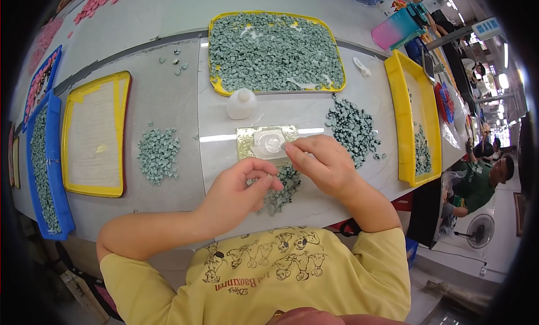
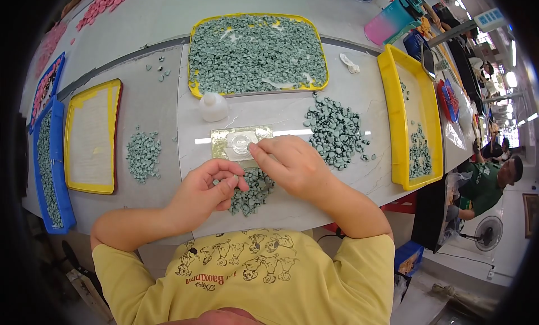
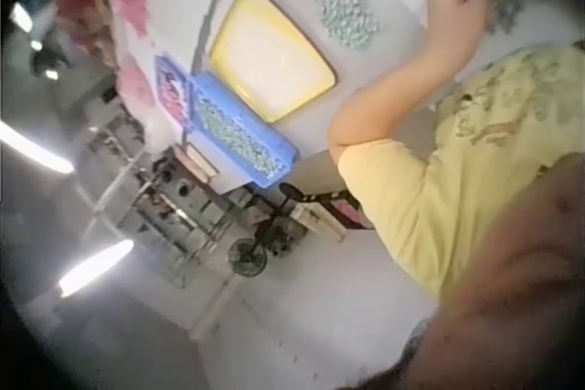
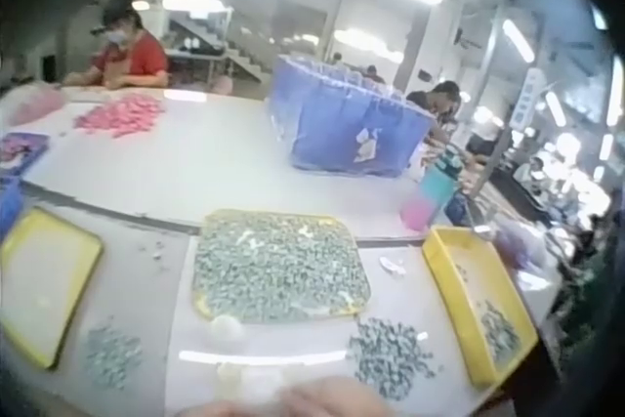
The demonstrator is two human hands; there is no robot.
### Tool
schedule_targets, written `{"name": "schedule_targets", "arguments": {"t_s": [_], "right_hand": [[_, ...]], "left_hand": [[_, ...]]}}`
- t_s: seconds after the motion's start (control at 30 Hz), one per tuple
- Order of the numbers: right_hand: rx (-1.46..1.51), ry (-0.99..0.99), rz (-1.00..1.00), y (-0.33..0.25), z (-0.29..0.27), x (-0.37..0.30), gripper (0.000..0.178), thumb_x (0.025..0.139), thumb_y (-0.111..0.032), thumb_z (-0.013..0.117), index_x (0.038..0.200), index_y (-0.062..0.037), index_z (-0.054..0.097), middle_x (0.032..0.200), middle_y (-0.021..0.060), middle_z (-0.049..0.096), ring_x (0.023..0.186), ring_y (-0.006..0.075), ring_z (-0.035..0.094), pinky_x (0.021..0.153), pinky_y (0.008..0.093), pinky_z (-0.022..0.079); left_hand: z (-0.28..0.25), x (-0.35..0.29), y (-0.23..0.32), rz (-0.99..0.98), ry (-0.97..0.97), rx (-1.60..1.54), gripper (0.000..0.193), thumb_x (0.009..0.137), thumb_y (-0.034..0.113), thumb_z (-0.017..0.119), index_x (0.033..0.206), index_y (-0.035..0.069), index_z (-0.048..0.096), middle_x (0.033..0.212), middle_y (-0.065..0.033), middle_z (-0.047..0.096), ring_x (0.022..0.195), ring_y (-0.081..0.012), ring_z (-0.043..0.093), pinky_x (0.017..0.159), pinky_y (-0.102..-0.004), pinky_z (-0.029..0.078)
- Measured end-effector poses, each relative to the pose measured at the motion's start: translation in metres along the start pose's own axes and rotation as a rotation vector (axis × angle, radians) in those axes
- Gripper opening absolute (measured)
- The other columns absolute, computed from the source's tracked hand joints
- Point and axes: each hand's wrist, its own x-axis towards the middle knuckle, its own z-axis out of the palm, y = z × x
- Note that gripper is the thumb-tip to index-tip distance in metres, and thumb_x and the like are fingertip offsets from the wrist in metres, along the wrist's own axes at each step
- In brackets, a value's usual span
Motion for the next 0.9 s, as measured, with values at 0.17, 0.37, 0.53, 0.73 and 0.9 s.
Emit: {"name": "schedule_targets", "arguments": {"t_s": [0.17, 0.37, 0.53, 0.73, 0.9], "right_hand": [[-0.099, -0.029, -0.053, -0.003, 0.005, 0.007, 0.032, 0.063, -0.003, 0.06, 0.094, 0.005, 0.06, 0.085, 0.0108, 0.058, 0.07, 0.0228, 0.057, 0.059, 0.0306, 0.048], [-0.136, -0.015, -0.11, -0.006, 0.01, 0.011, 0.033, 0.061, -0.003, 0.06, 0.093, 0.0068, 0.06, 0.085, 0.0104, 0.057, 0.07, 0.022, 0.056, 0.059, 0.0309, 0.048], [-0.137, -0.005, -0.113, -0.008, 0.011, 0.012, 0.031, 0.063, -0.005, 0.058, 0.092, 0.0067, 0.061, 0.086, 0.0105, 0.059, 0.067, 0.0207, 0.056, 0.056, 0.0298, 0.046], [-0.053, 0.078, -0.044, -0.007, 0.011, 0.01, 0.032, 0.059, -0.001, 0.066, 0.091, 0.0046, 0.062, 0.082, 0.0087, 0.06, 0.064, 0.0198, 0.056, 0.052, 0.0289, 0.044], [-0.073, 0.067, -0.031, -0.006, 0.012, 0.008, 0.033, 0.058, 0.0, 0.068, 0.09, 0.0038, 0.062, 0.08, 0.0081, 0.06, 0.063, 0.0194, 0.055, 0.051, 0.0281, 0.042]], "left_hand": [[-0.009, -0.002, 0.001, -0.059, -0.033, -0.092, 0.011, 0.09, 0.012, 0.051, 0.097, 0.003, 0.049, 0.082, -0.0068, 0.056, 0.055, -0.0056, 0.038, 0.047, -0.0193, 0.032], [-0.016, -0.004, 0.0, -0.046, -0.024, -0.046, 0.009, 0.089, 0.012, 0.052, 0.09, 0.004, 0.049, 0.078, -0.0066, 0.055, 0.052, -0.007, 0.037, 0.044, -0.0206, 0.03], [-0.014, -0.005, 0.002, 0.014, 0.024, -0.134, 0.008, 0.089, 0.011, 0.052, 0.092, 0.004, 0.049, 0.08, -0.0058, 0.056, 0.052, -0.0073, 0.038, 0.046, -0.0205, 0.031], [-0.011, -0.008, 0.007, 0.052, 0.046, -0.157, 0.01, 0.089, 0.009, 0.05, 0.097, 0.004, 0.047, 0.086, -0.0076, 0.057, 0.053, -0.0075, 0.039, 0.047, -0.0209, 0.032], [-0.012, -0.006, 0.005, 0.07, 0.031, -0.146, 0.01, 0.09, 0.01, 0.05, 0.097, 0.004, 0.046, 0.086, -0.0079, 0.057, 0.053, -0.0076, 0.039, 0.048, -0.0209, 0.032]]}}
